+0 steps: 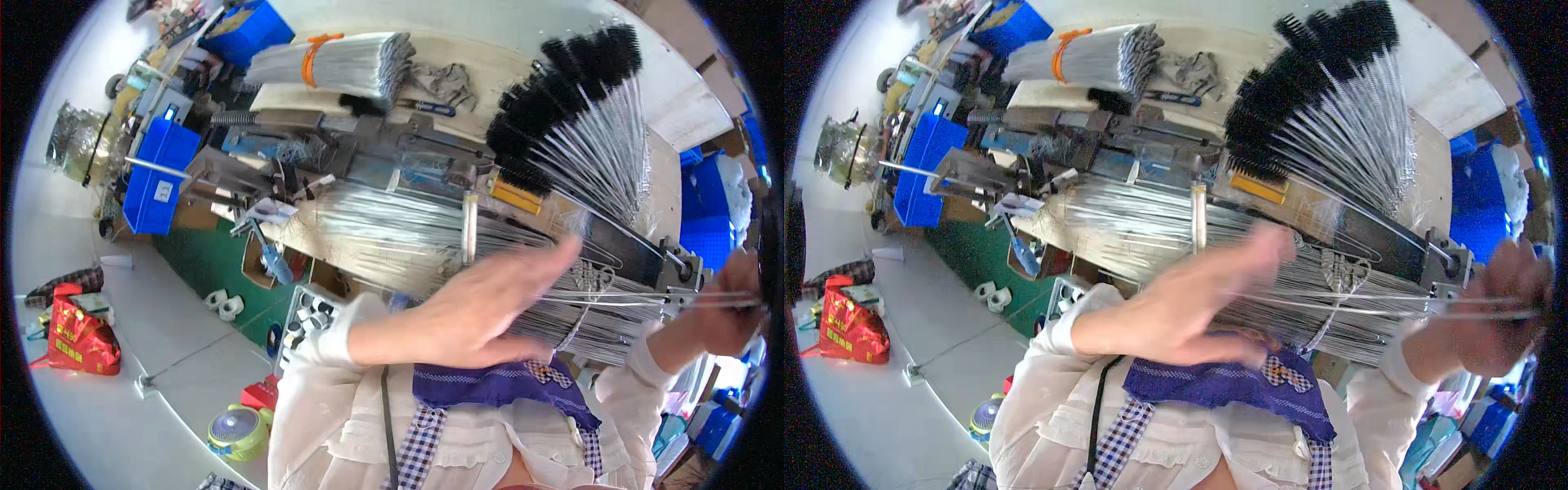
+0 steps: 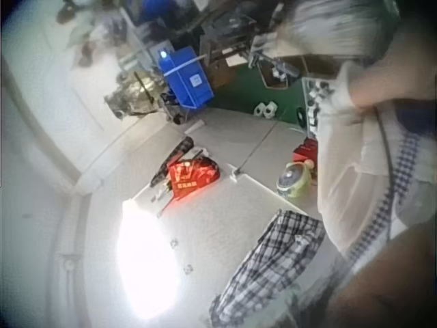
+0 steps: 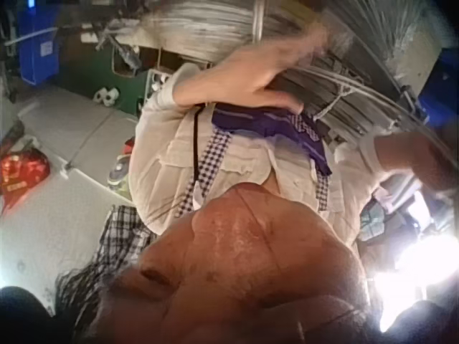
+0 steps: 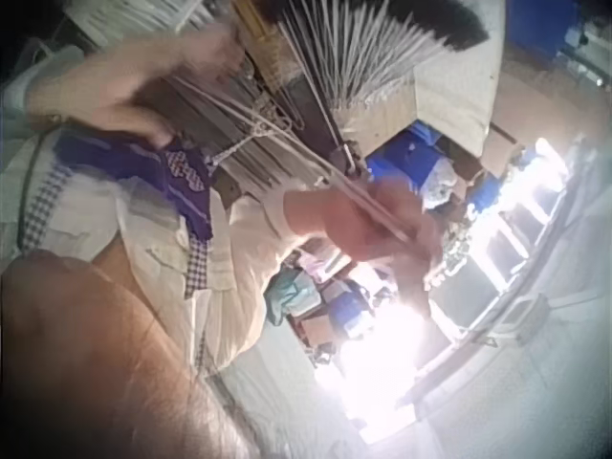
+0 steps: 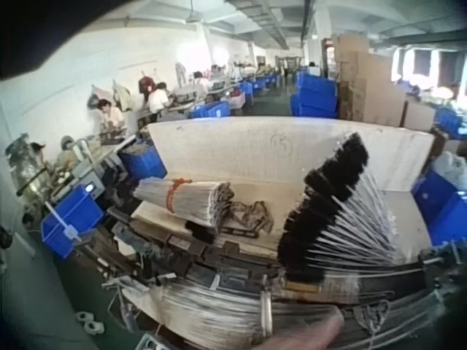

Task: The person manufactures wire brushes by placing metal wires into a machine, arranging bristles between the wires by hand and with a tool, and stacking the twisted wire brushes.

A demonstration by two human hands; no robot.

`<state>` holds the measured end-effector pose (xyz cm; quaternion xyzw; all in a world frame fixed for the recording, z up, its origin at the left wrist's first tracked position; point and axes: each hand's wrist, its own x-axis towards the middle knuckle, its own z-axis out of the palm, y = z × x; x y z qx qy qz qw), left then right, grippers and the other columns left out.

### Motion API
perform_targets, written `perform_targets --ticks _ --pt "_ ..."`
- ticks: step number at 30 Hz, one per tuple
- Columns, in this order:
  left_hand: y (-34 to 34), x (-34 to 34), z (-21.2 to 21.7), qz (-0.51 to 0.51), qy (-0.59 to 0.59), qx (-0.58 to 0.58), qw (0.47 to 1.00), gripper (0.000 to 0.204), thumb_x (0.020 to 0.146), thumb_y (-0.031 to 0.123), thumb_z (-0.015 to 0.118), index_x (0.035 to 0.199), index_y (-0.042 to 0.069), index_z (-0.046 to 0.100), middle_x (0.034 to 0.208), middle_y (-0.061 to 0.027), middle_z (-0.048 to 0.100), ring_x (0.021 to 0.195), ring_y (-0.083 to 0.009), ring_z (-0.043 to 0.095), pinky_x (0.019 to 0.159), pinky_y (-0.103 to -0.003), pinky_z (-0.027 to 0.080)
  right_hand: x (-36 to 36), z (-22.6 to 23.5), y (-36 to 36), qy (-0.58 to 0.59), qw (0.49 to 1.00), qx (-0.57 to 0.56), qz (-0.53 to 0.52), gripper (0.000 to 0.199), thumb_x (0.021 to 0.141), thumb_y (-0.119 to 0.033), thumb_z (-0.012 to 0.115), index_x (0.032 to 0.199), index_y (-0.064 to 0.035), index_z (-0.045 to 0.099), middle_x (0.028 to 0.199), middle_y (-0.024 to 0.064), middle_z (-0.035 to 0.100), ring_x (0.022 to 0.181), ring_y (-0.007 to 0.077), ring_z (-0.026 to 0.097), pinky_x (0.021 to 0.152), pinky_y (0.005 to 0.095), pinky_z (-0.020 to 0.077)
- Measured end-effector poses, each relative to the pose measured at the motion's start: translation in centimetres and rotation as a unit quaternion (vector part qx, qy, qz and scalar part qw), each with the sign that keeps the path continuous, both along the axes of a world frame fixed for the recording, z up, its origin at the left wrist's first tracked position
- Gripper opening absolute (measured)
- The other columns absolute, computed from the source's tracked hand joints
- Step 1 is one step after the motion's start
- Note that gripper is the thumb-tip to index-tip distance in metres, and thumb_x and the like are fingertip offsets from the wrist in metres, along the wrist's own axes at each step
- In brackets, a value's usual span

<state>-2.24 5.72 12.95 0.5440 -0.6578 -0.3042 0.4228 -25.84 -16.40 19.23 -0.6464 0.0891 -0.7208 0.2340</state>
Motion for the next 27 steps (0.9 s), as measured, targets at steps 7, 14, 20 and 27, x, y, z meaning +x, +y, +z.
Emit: perform_targets --ticks 7,14,20,27 --pt "3.8 2.4 -8.3 0.087 0.308 0.133 0.938 0.029 0.103 0.020 0.039 0.111 0.000 0.059 0.072 -0.0013 0.054 0.058 -0.0064 0.043 0.056 -0.022 0.039 9.0 -14.7 9.7 0.353 0.786 0.417 0.291 0.032 0.100 -0.020 0.043 0.117 0.0045 0.053 0.103 0.0167 0.063 0.092 0.0239 0.064 0.080 0.0346 0.0517" --pt "4.8 3.0 -5.3 0.225 0.260 0.045 0.938 0.031 0.103 0.018 0.034 0.124 0.002 0.050 0.056 0.0003 0.048 0.046 -0.0064 0.039 0.044 -0.021 0.029 12.7 -15.2 14.4 0.444 0.760 0.406 0.246 0.037 0.092 -0.014 0.056 0.122 0.0047 0.047 0.083 0.0162 0.063 0.071 0.0174 0.062 0.062 0.0299 0.0497" --pt "12.4 10.1 -5.6 0.530 0.266 -0.065 0.802 0.029 0.103 0.027 0.036 0.092 0.006 0.053 0.053 -0.0016 0.044 0.038 -0.0079 0.035 0.039 -0.020 0.026 16.0 -10.2 11.8 0.453 0.868 0.001 0.205 0.046 0.083 -0.012 0.060 0.127 -0.0016 0.052 0.087 0.0152 0.063 0.071 0.0268 0.066 0.061 0.0372 0.0538" --pt "2.1 4.7 3.9 0.257 -0.251 -0.233 0.904 0.022 0.094 0.014 0.051 0.077 0.000 0.054 0.099 -0.0152 0.062 0.091 -0.0340 0.055 0.079 -0.043 0.045 18.6 -11.6 6.8 0.398 0.896 -0.146 0.136 0.027 0.083 -0.009 0.057 0.108 -0.0009 0.060 0.083 0.0114 0.063 0.069 0.0274 0.066 0.058 0.0344 0.0559"
